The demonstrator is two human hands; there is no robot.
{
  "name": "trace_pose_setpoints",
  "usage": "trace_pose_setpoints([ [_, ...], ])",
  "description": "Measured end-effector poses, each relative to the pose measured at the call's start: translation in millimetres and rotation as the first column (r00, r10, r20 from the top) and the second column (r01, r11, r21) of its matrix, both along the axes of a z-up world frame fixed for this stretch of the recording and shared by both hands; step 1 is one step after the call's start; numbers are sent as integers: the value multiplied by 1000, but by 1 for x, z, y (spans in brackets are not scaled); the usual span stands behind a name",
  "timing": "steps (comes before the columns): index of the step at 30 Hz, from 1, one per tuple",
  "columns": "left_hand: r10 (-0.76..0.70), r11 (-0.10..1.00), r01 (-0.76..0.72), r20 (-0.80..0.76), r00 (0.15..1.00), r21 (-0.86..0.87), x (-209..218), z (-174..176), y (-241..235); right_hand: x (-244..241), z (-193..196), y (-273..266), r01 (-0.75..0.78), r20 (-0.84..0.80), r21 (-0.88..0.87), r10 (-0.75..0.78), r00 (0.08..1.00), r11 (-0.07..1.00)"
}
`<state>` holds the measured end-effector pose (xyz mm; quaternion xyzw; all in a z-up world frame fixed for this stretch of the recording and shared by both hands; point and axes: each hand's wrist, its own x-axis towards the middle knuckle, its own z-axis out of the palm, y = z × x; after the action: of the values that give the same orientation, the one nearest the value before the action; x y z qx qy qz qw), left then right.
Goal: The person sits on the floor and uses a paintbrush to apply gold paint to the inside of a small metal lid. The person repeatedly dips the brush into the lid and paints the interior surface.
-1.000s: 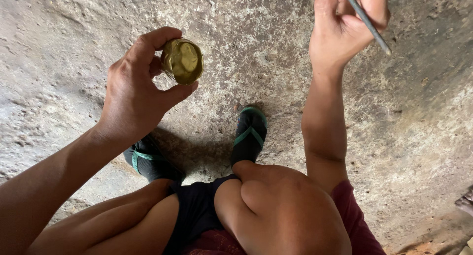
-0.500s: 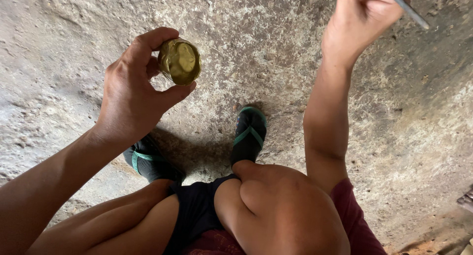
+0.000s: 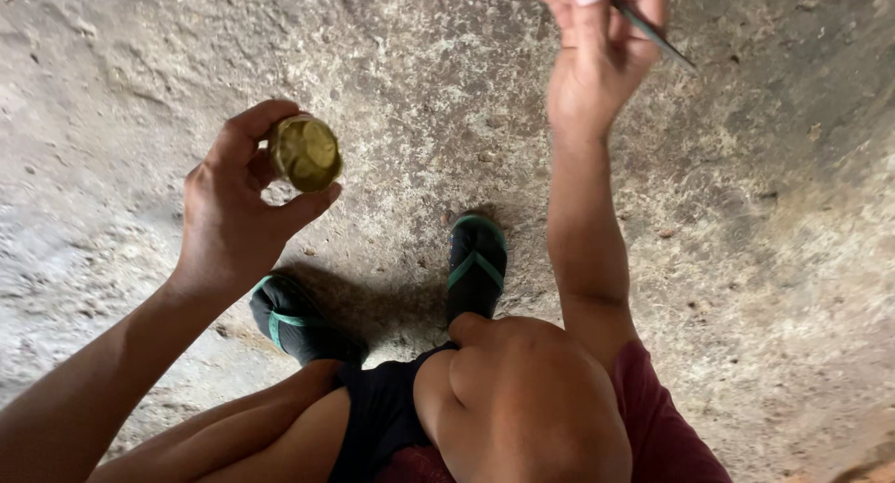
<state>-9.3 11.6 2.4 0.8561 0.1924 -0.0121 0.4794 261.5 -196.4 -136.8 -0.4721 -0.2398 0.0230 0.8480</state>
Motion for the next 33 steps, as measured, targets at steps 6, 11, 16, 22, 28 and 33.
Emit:
trace_pose_setpoints([
  [6, 50, 986, -52, -13, 999, -162, -1, 0, -4, -5, -10, 11, 3, -146, 35, 3, 989, 999],
  [11, 56, 976, -62, -36, 998, -207, 1, 0, -5, -6, -23, 10, -74, -144, 171, 99, 985, 983],
  [16, 70, 969, -81, -56, 996, -232, 2, -1, -6, -2, -38, 12, -135, -157, 211, 170, 973, 968],
  [22, 57, 970, -63, -33, 998, -236, 2, -3, -6, -4, -42, 9, -123, -212, 187, 163, 964, 975],
  [28, 22, 984, -26, -24, 999, -179, 2, -4, -5, -2, -38, 16, -127, -196, 220, 171, 966, 967],
  [33, 23, 982, -27, -27, 999, -185, 2, -3, -4, -9, -32, 20, -84, -289, 48, 94, 953, 995],
])
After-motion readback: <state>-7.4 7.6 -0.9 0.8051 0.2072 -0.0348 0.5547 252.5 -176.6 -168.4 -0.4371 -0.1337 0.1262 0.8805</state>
